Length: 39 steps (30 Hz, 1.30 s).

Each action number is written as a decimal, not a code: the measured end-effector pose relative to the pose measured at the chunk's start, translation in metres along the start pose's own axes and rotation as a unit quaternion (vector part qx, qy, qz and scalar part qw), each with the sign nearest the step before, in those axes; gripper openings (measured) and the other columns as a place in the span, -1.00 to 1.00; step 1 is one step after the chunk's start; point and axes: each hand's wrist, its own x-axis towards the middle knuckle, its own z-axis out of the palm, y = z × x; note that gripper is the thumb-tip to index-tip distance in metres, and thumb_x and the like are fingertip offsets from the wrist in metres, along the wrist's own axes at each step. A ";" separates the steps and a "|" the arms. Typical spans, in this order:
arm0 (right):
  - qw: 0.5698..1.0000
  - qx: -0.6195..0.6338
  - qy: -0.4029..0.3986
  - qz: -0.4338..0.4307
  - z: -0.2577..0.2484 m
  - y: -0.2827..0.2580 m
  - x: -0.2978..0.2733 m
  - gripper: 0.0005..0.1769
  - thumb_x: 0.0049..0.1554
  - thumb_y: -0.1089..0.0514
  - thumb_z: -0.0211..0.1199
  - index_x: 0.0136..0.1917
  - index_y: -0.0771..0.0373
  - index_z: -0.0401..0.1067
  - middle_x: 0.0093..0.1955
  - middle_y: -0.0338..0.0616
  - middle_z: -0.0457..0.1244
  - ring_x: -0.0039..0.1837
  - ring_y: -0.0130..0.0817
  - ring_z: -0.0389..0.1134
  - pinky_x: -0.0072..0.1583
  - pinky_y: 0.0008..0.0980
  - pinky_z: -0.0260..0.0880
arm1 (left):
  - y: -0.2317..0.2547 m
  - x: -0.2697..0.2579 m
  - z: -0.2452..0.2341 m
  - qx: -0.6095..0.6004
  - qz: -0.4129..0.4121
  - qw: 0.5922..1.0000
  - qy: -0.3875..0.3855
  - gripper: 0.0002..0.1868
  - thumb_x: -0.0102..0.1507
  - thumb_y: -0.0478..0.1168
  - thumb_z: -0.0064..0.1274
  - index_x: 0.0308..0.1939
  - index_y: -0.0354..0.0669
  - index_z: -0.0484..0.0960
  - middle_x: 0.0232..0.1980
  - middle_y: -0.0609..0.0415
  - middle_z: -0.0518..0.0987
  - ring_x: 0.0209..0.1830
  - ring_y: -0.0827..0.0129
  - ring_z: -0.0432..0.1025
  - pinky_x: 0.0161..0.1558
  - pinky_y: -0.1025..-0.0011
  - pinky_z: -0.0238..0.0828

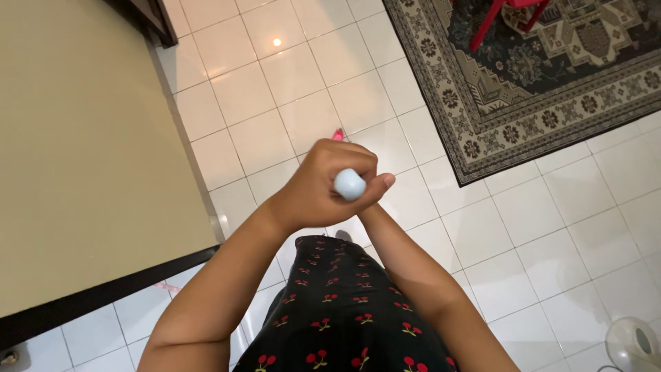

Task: Sweep the floor using a broom.

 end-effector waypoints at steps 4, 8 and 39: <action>0.980 0.146 0.096 0.090 0.012 -0.040 0.000 -0.52 0.38 -0.24 0.01 0.09 0.25 0.33 -0.02 -0.15 0.28 0.04 -0.48 0.33 0.08 -0.35 0.42 | 0.016 0.010 -0.005 -0.071 -0.023 0.997 0.002 -0.58 0.34 -0.35 0.15 -0.58 -0.25 0.35 -0.59 0.08 0.31 -0.59 0.41 0.20 -0.44 0.41 0.10; 0.869 -0.462 0.142 -0.109 -0.018 -0.042 -0.034 -0.75 0.25 0.08 0.26 0.05 0.33 0.45 -0.08 -0.07 0.30 -0.02 -0.31 0.33 0.02 -0.29 0.35 | -0.008 0.012 0.011 -0.215 -0.090 0.971 0.047 -0.61 0.37 -0.36 0.10 -0.55 -0.26 0.38 -0.53 0.12 0.40 -0.50 0.53 0.27 -0.38 0.46 0.20; 0.894 -0.446 -0.046 -0.001 -0.085 0.075 0.115 -0.77 -0.12 0.23 0.39 -0.20 0.28 0.39 -0.19 -0.19 0.33 -0.08 -0.36 0.36 -0.04 -0.33 0.37 | -0.108 -0.031 -0.045 -0.098 -0.135 0.978 0.124 -0.55 0.29 -0.43 0.12 -0.58 -0.29 0.20 -0.56 0.10 0.27 -0.52 0.47 0.13 -0.38 0.42 0.17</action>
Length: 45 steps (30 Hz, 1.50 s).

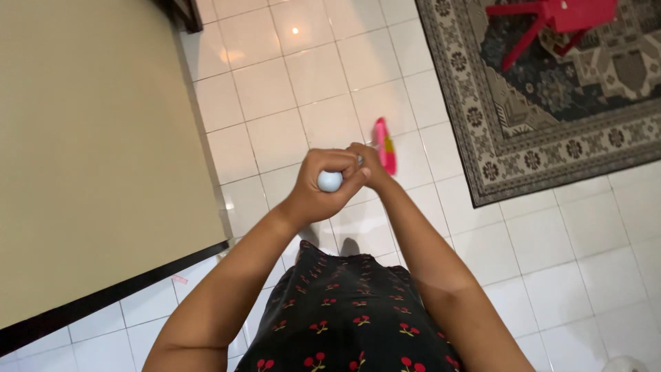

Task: Sweep the floor using a broom.

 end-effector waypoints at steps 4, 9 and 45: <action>0.990 0.063 -0.082 0.096 0.052 -0.046 0.038 -0.83 -0.02 0.17 0.37 -0.18 0.20 0.43 -0.15 -0.32 0.35 -0.05 -0.48 0.36 -0.06 -0.38 0.40 | 0.030 0.014 -0.046 0.022 0.035 0.999 -0.007 -0.60 0.25 -0.44 0.09 -0.60 -0.26 0.23 -0.60 0.11 0.27 -0.58 0.49 0.14 -0.44 0.40 0.15; 0.768 0.616 -0.157 0.082 0.096 -0.057 0.077 -0.56 0.49 -0.17 0.08 0.02 0.26 0.35 -0.05 -0.18 0.27 0.01 -0.44 0.33 0.03 -0.34 0.41 | 0.038 0.023 -0.091 0.076 0.053 0.994 -0.050 -0.56 0.25 -0.41 0.10 -0.64 -0.25 0.21 -0.65 0.12 0.18 -0.62 0.49 0.06 -0.44 0.42 0.05; 0.916 0.355 -0.174 0.067 0.141 -0.167 0.173 -0.72 0.22 0.01 0.19 -0.04 0.28 0.50 -0.11 -0.32 0.36 -0.05 -0.54 0.37 -0.02 -0.36 0.44 | -0.005 0.035 -0.224 0.004 0.058 0.993 -0.106 -0.52 0.20 -0.34 0.19 -0.61 -0.20 0.16 -0.61 0.12 0.16 -0.59 0.45 0.07 -0.45 0.41 0.02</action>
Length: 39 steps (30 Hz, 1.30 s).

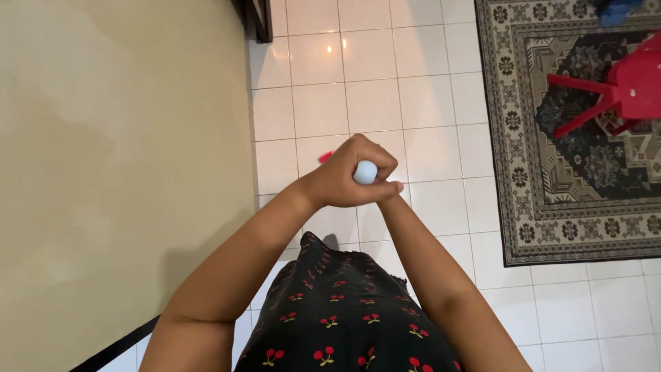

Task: Sweep the floor using a broom.

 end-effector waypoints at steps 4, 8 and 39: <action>0.994 0.092 -0.049 -0.014 -0.024 0.048 0.015 -0.72 0.19 -0.06 0.19 -0.08 0.21 0.41 -0.10 -0.36 0.32 0.00 -0.64 0.34 0.02 -0.44 0.39 | -0.002 -0.007 -0.011 0.032 0.036 0.999 -0.003 -0.55 0.15 -0.36 0.19 -0.60 -0.21 0.17 -0.61 0.07 0.20 -0.60 0.38 0.13 -0.43 0.38 0.07; 0.977 -0.180 -0.011 -0.114 -0.008 0.020 0.028 -0.69 0.12 -0.03 0.35 -0.19 0.21 0.36 -0.20 -0.33 0.27 -0.11 -0.56 0.31 -0.09 -0.44 0.36 | 0.021 -0.011 -0.027 0.048 0.079 0.996 0.002 -0.58 0.16 -0.38 0.17 -0.61 -0.20 0.19 -0.59 0.05 0.29 -0.57 0.32 0.23 -0.39 0.37 0.12; 0.950 -0.306 -0.046 -0.049 -0.106 0.072 0.145 -0.73 0.18 0.04 0.30 0.10 0.17 0.41 0.07 -0.18 0.28 0.16 -0.35 0.33 0.13 -0.28 0.43 | -0.033 0.064 -0.106 -0.053 -0.028 0.995 0.082 -0.79 0.19 -0.38 0.05 -0.50 -0.37 0.39 -0.52 0.04 0.32 -0.41 0.38 0.21 -0.21 0.33 0.21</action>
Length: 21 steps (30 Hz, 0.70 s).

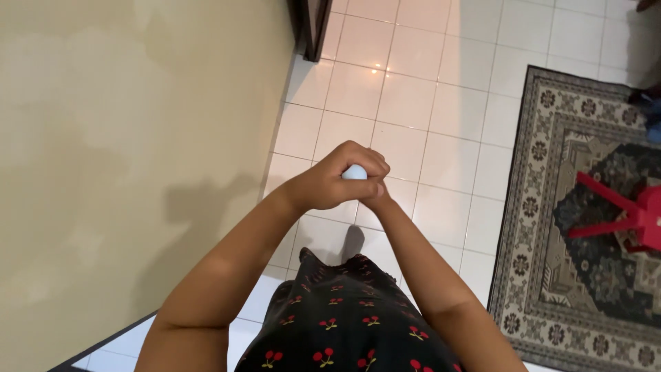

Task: Sweep the floor using a broom.

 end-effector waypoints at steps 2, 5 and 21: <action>0.996 -0.060 0.015 -0.062 -0.015 0.002 0.016 -0.73 0.14 0.04 0.35 0.05 0.16 0.43 0.04 -0.19 0.31 0.15 -0.33 0.35 0.19 -0.22 0.38 | -0.014 0.005 -0.003 -0.006 0.024 0.999 0.026 -0.84 0.17 -0.39 0.03 -0.49 -0.38 0.44 -0.50 0.02 0.38 -0.38 0.34 0.26 -0.19 0.31 0.27; 0.971 -0.144 0.034 -0.188 -0.032 -0.023 0.039 -0.71 0.08 0.06 0.39 0.05 0.15 0.45 0.08 -0.15 0.34 0.20 -0.19 0.35 0.28 -0.13 0.31 | -0.021 0.011 -0.005 -0.013 0.074 0.994 0.076 -0.87 0.18 -0.40 0.02 -0.48 -0.38 0.47 -0.45 -0.02 0.47 -0.34 0.29 0.35 -0.11 0.25 0.36; 0.930 0.255 -0.262 0.045 -0.003 -0.082 0.058 -0.37 0.23 -0.07 0.22 0.47 0.12 0.13 0.45 -0.25 0.11 0.49 -0.49 0.13 0.41 -0.29 0.25 | 0.033 0.055 -0.016 0.041 -0.013 0.996 0.077 -0.61 0.37 -0.25 0.10 -0.53 -0.26 0.38 -0.60 0.22 0.24 -0.56 0.58 0.11 -0.44 0.49 0.08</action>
